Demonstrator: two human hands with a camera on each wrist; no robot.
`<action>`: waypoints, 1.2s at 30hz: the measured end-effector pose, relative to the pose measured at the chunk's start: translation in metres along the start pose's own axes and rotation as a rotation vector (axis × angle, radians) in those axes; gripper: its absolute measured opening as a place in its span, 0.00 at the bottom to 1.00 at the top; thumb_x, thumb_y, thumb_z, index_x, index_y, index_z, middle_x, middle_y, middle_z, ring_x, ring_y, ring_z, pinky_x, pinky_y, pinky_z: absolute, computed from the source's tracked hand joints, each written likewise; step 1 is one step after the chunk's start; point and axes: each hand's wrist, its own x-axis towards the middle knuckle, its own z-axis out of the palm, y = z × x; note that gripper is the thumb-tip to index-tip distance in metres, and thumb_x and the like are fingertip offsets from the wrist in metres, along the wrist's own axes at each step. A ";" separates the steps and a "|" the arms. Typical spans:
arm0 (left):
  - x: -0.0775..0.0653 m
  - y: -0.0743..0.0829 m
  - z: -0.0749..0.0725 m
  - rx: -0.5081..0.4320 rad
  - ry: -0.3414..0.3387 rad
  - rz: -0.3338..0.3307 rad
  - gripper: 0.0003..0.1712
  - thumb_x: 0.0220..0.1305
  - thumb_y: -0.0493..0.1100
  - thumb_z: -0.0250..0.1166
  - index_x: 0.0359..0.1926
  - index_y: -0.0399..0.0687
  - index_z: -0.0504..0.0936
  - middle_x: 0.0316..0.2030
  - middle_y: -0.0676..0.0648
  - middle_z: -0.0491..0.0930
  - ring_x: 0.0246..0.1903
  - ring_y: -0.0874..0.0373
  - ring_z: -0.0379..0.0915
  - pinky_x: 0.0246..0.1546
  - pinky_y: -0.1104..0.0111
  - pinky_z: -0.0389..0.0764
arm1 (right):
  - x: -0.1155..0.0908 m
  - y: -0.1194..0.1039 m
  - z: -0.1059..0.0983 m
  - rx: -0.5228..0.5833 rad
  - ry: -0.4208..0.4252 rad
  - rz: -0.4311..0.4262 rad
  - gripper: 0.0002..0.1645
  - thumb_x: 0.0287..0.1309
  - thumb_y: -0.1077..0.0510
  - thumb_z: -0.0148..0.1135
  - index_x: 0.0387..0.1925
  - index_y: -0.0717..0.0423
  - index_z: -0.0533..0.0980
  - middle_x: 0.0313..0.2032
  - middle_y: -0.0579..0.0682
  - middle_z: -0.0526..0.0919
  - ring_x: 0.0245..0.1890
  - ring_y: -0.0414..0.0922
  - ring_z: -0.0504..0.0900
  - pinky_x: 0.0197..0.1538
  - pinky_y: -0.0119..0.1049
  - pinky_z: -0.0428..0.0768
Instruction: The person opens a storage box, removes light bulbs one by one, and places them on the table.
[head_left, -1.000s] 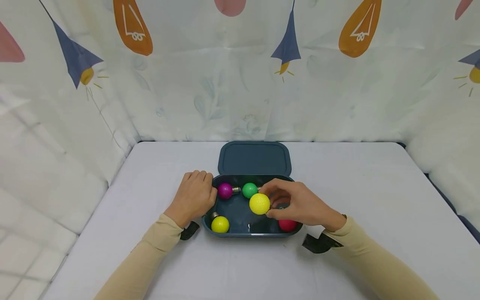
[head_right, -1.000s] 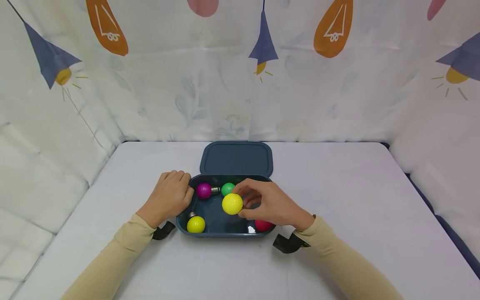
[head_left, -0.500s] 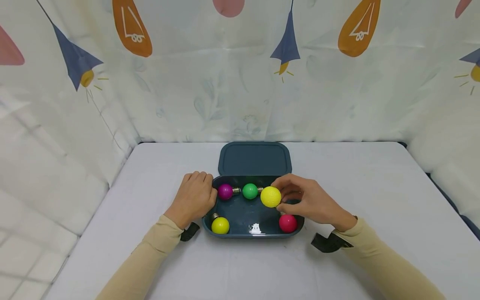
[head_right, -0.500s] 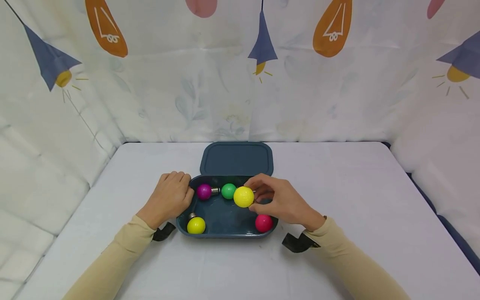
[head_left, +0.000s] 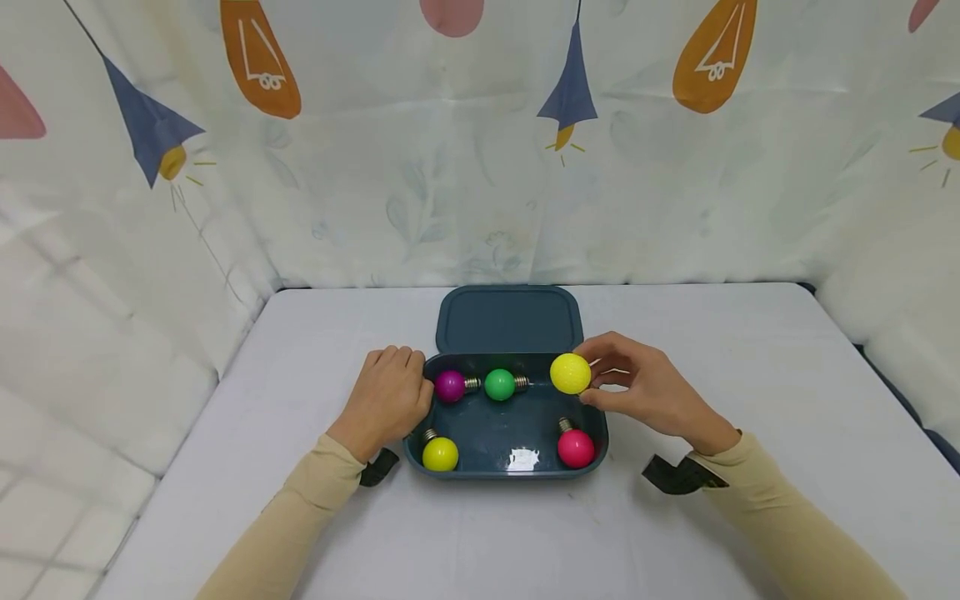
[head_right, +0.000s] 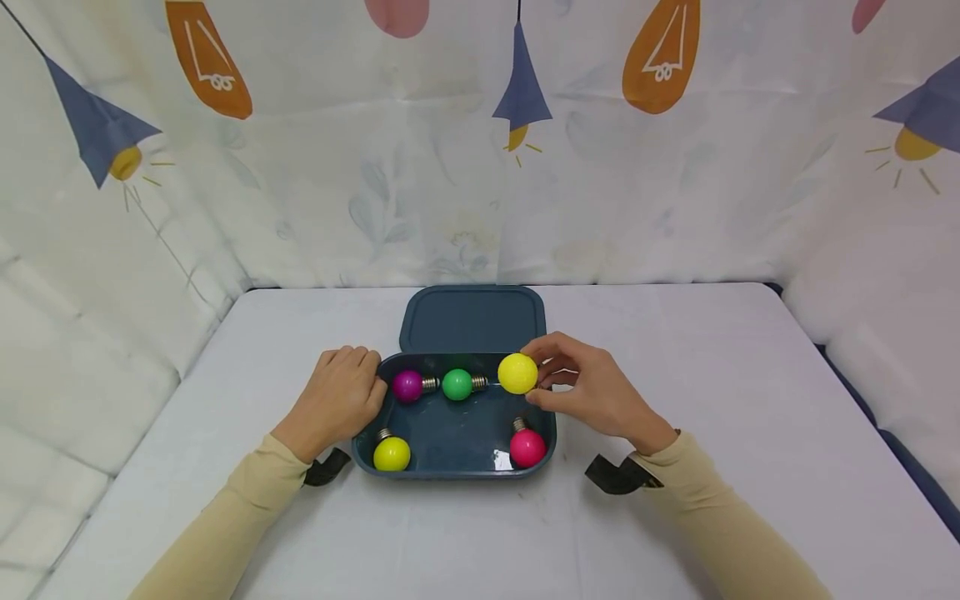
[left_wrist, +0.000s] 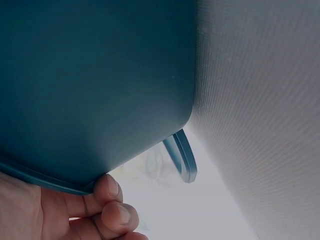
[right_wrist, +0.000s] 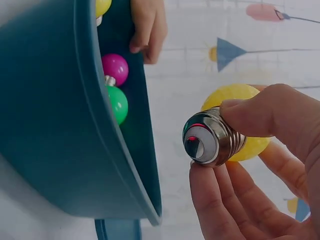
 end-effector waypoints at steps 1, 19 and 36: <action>0.000 0.000 0.000 0.002 0.002 0.001 0.09 0.67 0.40 0.56 0.30 0.39 0.74 0.23 0.45 0.67 0.31 0.48 0.67 0.45 0.54 0.73 | 0.000 0.001 -0.002 -0.003 0.007 0.003 0.28 0.54 0.66 0.76 0.57 0.53 0.77 0.53 0.52 0.82 0.44 0.42 0.86 0.52 0.29 0.86; 0.000 0.000 0.002 0.008 0.011 0.007 0.09 0.67 0.40 0.56 0.31 0.38 0.74 0.23 0.45 0.67 0.31 0.49 0.66 0.46 0.55 0.73 | 0.004 0.020 -0.024 -0.073 0.093 0.100 0.29 0.54 0.64 0.77 0.57 0.54 0.76 0.56 0.54 0.81 0.43 0.38 0.87 0.51 0.26 0.85; 0.003 0.000 0.003 0.000 -0.006 -0.006 0.10 0.67 0.40 0.54 0.31 0.39 0.74 0.24 0.46 0.68 0.31 0.49 0.67 0.46 0.54 0.73 | 0.003 0.052 -0.039 -0.062 0.138 0.237 0.29 0.59 0.56 0.75 0.60 0.51 0.74 0.54 0.54 0.81 0.45 0.36 0.87 0.49 0.27 0.85</action>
